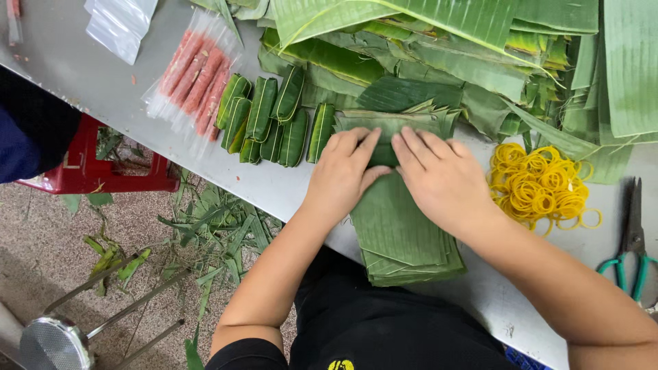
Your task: The person wraps pre-portioned pink sausage links in banana leaves, folds the leaves into neat rectangular packets, and secures each with a yellow rubber band. The finished packets are placed in a row on the table.
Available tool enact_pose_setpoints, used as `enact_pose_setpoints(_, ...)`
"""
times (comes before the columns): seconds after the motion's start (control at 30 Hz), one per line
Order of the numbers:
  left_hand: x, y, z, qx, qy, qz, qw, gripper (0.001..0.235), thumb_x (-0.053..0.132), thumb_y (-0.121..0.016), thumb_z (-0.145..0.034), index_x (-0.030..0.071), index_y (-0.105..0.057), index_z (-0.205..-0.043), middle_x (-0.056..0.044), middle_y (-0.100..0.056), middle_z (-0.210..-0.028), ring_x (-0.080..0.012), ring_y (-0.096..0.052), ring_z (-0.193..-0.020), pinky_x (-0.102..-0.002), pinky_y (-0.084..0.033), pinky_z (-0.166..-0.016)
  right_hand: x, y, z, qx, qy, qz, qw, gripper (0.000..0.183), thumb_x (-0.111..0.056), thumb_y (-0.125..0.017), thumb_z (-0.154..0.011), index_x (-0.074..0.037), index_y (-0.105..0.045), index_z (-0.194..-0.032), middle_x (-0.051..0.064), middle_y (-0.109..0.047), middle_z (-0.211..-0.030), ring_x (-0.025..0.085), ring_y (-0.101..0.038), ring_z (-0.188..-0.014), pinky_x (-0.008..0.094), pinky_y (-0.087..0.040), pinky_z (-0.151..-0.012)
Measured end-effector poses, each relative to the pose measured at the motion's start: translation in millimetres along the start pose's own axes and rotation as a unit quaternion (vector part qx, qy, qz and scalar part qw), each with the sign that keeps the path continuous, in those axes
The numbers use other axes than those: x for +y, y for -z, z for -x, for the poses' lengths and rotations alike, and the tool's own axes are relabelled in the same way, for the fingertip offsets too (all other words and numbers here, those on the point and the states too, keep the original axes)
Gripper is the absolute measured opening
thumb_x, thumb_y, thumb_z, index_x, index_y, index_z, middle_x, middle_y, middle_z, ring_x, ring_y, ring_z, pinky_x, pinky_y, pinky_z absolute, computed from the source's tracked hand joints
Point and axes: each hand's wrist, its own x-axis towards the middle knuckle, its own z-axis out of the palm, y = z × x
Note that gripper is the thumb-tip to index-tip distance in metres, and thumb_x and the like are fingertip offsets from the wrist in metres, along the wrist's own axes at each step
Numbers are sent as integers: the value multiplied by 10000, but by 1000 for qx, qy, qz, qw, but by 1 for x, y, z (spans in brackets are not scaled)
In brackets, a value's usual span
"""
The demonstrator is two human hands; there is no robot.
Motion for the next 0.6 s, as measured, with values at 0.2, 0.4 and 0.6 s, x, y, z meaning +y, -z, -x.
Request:
enact_pose_setpoints(0.2, 13, 20, -2, 18, 77, 102, 992, 435, 184, -866, -850, 100, -677, -1233, -67, -701, -1134, -287, -665, -1055, -358, -522, -943, 13, 0, 3, -54, -96, -243, 964, 485, -205, -751, -917, -50, -623, -1358, 133, -646, -1243, 312, -616, -1134, 416, -518, -937)
enact_pose_setpoints(0.4, 37, 23, 33, -37, 197, 600, 775, 514, 87, -839, -884, 63, -616, -1347, -2, -677, -1191, -104, -641, -1117, -297, -539, -999, -8, 6, 44, -86, -271, -689, 667, 643, -251, -599, -1011, -95, -387, -1598, 34, -570, -1449, 152, -623, -1194, 304, -497, -1020)
enact_pose_setpoints(0.6, 38, 18, 37, -61, 284, 652, 701, 458, 92, -816, -896, 1, -644, -1311, -34, -721, -1217, -133, -689, -1086, -309, -571, -967, -7, 18, 35, -75, -198, -521, 827, 545, -268, -728, -931, -96, -591, -1430, 86, -624, -1352, 254, -662, -1176, 366, -547, -994)
